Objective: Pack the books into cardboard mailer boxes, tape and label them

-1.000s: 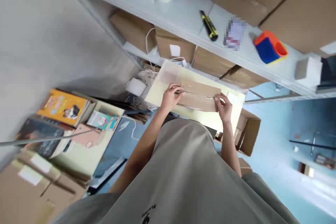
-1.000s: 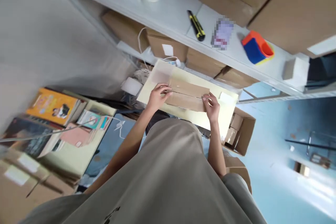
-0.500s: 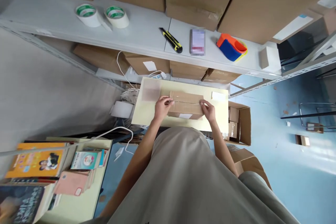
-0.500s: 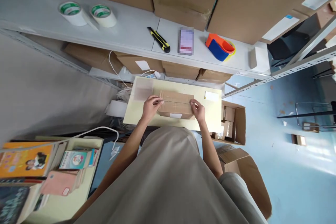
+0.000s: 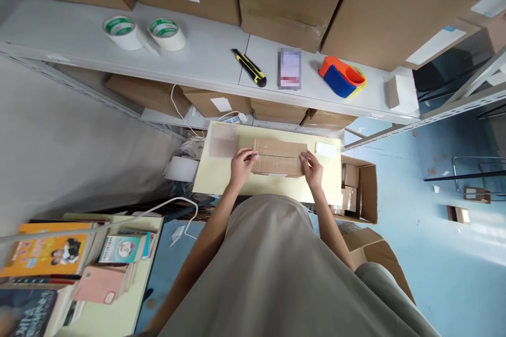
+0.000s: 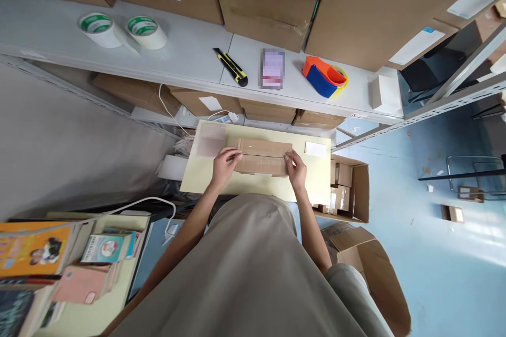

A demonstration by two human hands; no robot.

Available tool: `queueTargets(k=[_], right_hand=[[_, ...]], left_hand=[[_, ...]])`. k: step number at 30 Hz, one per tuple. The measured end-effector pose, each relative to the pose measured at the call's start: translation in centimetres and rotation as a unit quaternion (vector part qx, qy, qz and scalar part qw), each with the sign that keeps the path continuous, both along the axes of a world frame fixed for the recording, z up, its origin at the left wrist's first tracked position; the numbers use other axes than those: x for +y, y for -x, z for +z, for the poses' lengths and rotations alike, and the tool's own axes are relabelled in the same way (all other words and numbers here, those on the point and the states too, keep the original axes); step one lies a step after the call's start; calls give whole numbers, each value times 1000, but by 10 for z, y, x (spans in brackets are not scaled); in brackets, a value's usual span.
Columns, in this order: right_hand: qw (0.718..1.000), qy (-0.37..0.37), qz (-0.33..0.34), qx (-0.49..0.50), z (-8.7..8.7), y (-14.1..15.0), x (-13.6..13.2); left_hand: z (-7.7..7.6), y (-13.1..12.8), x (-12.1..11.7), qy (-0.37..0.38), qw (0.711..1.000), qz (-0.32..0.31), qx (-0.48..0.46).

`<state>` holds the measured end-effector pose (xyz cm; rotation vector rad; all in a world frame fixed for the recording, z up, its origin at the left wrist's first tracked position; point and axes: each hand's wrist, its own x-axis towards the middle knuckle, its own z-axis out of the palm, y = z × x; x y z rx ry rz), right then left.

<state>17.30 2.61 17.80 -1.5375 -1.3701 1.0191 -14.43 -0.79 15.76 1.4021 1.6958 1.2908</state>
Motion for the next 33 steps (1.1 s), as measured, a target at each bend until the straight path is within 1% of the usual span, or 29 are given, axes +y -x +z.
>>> queueTargets(k=[4, 7, 10, 13, 15, 17, 19, 21, 23, 25, 28, 30, 31, 33], right_hand=[[1000, 3, 9, 5, -9, -1, 9], [1000, 0, 16, -1, -9, -2, 10], [999, 2, 25, -23, -3, -3, 8], [998, -17, 41, -54, 6, -4, 6], [995, -40, 47, -76, 12, -5, 7], [992, -64, 46, -100, 19, -6, 10], [988, -88, 44, -118, 31, -4, 15], [985, -115, 45, -125, 47, -1, 24], [979, -148, 54, -130, 68, 3, 39], [969, -190, 62, -147, 92, 4, 63], [946, -247, 41, -207, 129, -3, 119], [929, -257, 6, -265, 150, -11, 164], [922, -244, -2, -301, 159, -14, 187], [911, -186, -8, -367, 172, -17, 229]], left_hand=[[-7, -3, 7, 1, 1000, 4, -4], [-8, -5, 8, 3, 1000, 9, -8], [-5, -7, 4, 6, 1000, 13, -17], [-1, -9, 0, 10, 999, 27, -25], [4, -9, -1, 16, 999, 36, -20], [13, -8, 0, 14, 999, 41, -7], [25, -7, 6, 1, 999, 45, 11], [42, -4, 15, -26, 998, 48, 28], [62, -3, 31, -65, 996, 47, 38], [83, -3, 51, -107, 993, 42, 38], [117, -12, 87, -166, 985, 20, 33], [137, -25, 113, -193, 981, -1, 35], [146, -34, 125, -203, 978, -14, 37], [161, -53, 146, -221, 974, -42, 37]])
